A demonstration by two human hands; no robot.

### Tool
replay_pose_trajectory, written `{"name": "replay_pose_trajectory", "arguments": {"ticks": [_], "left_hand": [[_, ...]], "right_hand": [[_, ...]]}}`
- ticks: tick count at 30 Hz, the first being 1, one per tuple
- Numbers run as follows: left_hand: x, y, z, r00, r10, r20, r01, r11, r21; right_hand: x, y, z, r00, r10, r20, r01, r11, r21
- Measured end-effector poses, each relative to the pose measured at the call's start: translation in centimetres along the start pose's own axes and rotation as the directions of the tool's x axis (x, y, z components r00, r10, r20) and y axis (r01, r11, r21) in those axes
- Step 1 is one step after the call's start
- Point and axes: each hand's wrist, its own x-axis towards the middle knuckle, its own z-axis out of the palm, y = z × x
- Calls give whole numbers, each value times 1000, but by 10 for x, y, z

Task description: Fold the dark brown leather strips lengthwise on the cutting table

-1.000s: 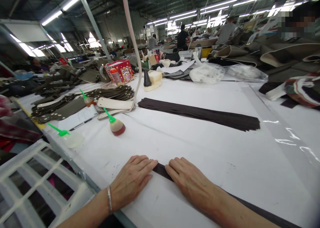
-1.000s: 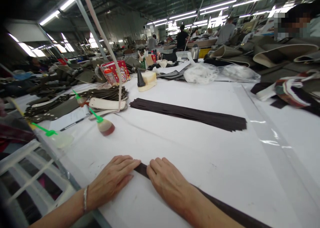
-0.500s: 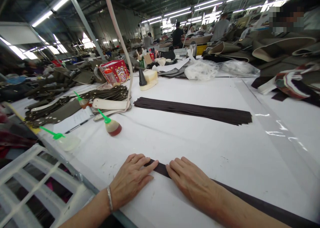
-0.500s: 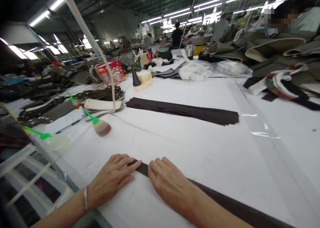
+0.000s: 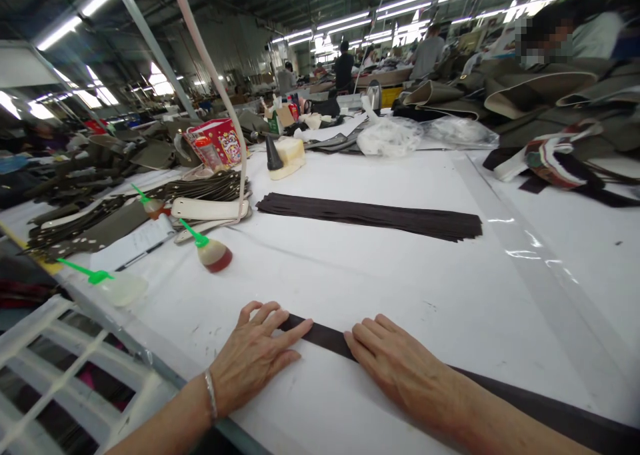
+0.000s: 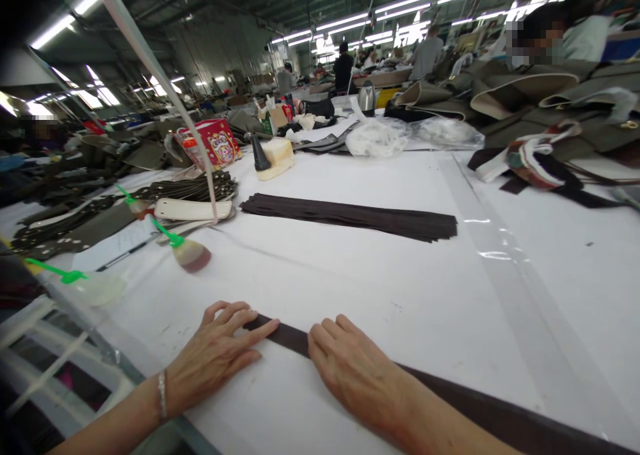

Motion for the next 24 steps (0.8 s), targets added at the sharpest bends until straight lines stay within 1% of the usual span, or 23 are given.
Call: {"name": "replay_pose_trajectory", "arguments": {"ticks": [6, 8, 10, 12, 13, 14, 15, 17, 18, 20, 24], "left_hand": [[-1, -3, 0, 999, 31, -22, -30, 999, 43], [3, 4, -3, 997, 3, -77, -1, 1000, 30], [13, 20, -7, 983, -60, -171, 57, 998, -22], [27, 44, -9, 969, -93, -229, 67, 990, -121], [34, 58, -8, 971, -75, -227, 33, 982, -185], [41, 72, -6, 979, -40, -199, -14, 965, -262], [47, 84, -2, 985, -26, -169, -33, 940, -339], [54, 103, 7, 988, -58, -144, -10, 901, -434], [56, 109, 11, 988, -80, -136, 10, 889, -457], [55, 113, 19, 987, -101, -124, 32, 883, -468], [50, 109, 24, 990, -57, -126, -1, 908, -419]], "right_hand": [[-22, 6, -6, 1000, 13, 3, -13, 1000, 15], [-27, 8, -7, 1000, 8, 14, -9, 1000, 18], [-30, 8, -7, 1000, 1, 25, -1, 1000, 13], [-31, 8, -7, 1000, 0, 25, 0, 1000, -2], [-31, 7, -6, 1000, 3, 19, -3, 1000, -12], [-31, 7, -6, 1000, 9, 11, -8, 1000, -22], [-31, 6, -6, 1000, 15, 2, -15, 999, -32], [-33, 6, -5, 1000, 27, -9, -28, 998, -49], [-34, 6, -6, 1000, 28, -10, -28, 998, -55], [-39, 7, -7, 1000, 26, -18, -27, 998, -61], [-52, 10, -11, 999, 45, -30, -47, 997, -63]]}}
